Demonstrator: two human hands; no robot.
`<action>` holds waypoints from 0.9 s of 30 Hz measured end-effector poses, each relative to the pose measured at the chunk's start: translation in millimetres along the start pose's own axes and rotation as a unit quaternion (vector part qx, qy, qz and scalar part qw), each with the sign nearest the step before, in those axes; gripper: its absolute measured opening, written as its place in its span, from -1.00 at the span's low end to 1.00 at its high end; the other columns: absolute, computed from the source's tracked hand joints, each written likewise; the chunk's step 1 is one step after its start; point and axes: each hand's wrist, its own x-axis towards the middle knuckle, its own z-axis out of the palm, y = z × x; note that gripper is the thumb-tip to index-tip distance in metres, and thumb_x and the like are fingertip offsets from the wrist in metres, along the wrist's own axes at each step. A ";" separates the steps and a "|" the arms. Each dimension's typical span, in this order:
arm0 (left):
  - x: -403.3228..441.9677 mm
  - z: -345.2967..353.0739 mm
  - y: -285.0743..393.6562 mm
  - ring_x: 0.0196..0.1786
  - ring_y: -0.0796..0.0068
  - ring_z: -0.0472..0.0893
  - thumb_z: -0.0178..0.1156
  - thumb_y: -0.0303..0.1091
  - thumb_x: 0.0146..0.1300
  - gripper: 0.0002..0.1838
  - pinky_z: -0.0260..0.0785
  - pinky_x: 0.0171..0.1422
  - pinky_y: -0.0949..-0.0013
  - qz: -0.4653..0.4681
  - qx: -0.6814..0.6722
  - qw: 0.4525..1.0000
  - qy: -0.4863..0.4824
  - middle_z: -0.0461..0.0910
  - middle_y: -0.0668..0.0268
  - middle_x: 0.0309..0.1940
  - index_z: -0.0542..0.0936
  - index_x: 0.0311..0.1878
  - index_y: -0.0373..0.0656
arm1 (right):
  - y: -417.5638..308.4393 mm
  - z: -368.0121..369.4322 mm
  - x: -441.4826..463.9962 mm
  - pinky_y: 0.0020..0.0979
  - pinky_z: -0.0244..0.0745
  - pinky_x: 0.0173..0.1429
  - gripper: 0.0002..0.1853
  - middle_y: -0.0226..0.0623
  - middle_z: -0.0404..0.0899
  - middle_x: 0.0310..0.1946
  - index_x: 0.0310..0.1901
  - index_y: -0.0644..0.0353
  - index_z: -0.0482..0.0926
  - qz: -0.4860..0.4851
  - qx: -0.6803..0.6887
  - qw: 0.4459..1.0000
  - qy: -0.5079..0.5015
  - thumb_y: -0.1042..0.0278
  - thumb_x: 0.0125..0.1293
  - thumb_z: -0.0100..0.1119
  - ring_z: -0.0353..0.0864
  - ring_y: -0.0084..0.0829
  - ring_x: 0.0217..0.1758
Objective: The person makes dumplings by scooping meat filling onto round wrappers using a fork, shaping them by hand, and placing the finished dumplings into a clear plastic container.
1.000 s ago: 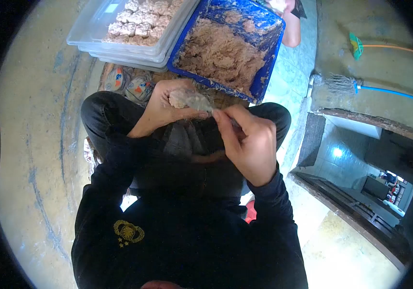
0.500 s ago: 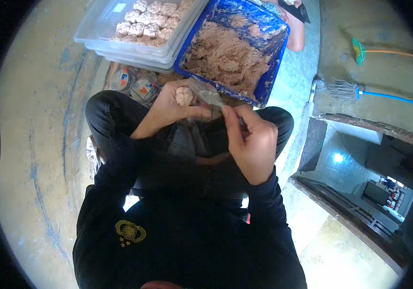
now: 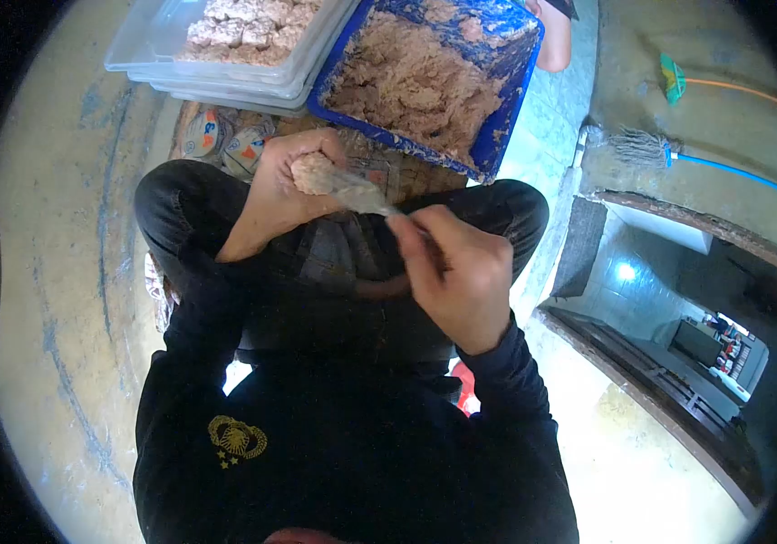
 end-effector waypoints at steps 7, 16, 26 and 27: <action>16.0 -1.7 19.0 -0.27 0.60 0.67 0.62 -0.43 0.13 -0.63 0.56 -0.16 0.44 -0.080 -0.075 0.988 0.110 0.77 0.29 -0.21 0.75 -0.01 -0.28 | 36.4 -22.1 64.5 -0.31 0.42 -0.49 -0.81 -0.10 0.61 -0.64 -0.36 0.24 0.76 0.063 -0.113 0.986 0.102 0.34 0.40 0.43 0.65 -0.26 -0.65; 22.2 -11.2 4.4 -0.30 0.52 0.74 0.45 -0.24 0.41 -0.56 0.58 -0.28 0.44 -0.277 -0.289 0.909 0.116 0.78 0.15 -0.09 0.61 0.16 -0.36 | 199.4 81.2 195.5 0.03 0.69 -0.12 -0.69 0.00 0.77 -0.35 -0.40 0.18 0.77 -0.008 -0.402 0.914 -0.047 0.12 0.37 0.29 0.78 0.09 -0.28; 18.7 0.3 3.7 -0.11 0.65 0.71 0.58 -0.44 0.24 -0.65 0.59 -0.06 0.47 -0.141 -0.081 0.985 0.064 0.77 0.35 -0.20 0.69 0.05 -0.20 | 105.0 -34.5 108.0 -0.44 0.48 -0.30 -0.84 -0.17 0.72 -0.49 -0.26 0.35 0.78 -0.020 -0.075 0.994 -0.075 0.41 0.42 0.42 0.60 -0.55 -0.47; 18.4 -0.1 5.1 -0.11 0.65 0.71 0.58 -0.44 0.24 -0.65 0.59 -0.06 0.47 -0.136 -0.079 0.985 0.067 0.77 0.35 -0.20 0.69 0.05 -0.20 | 93.3 -40.0 96.9 -0.48 0.47 -0.29 -0.85 -0.24 0.74 -0.48 -0.26 0.37 0.78 0.008 -0.016 0.995 -0.098 0.45 0.44 0.40 0.59 -0.66 -0.42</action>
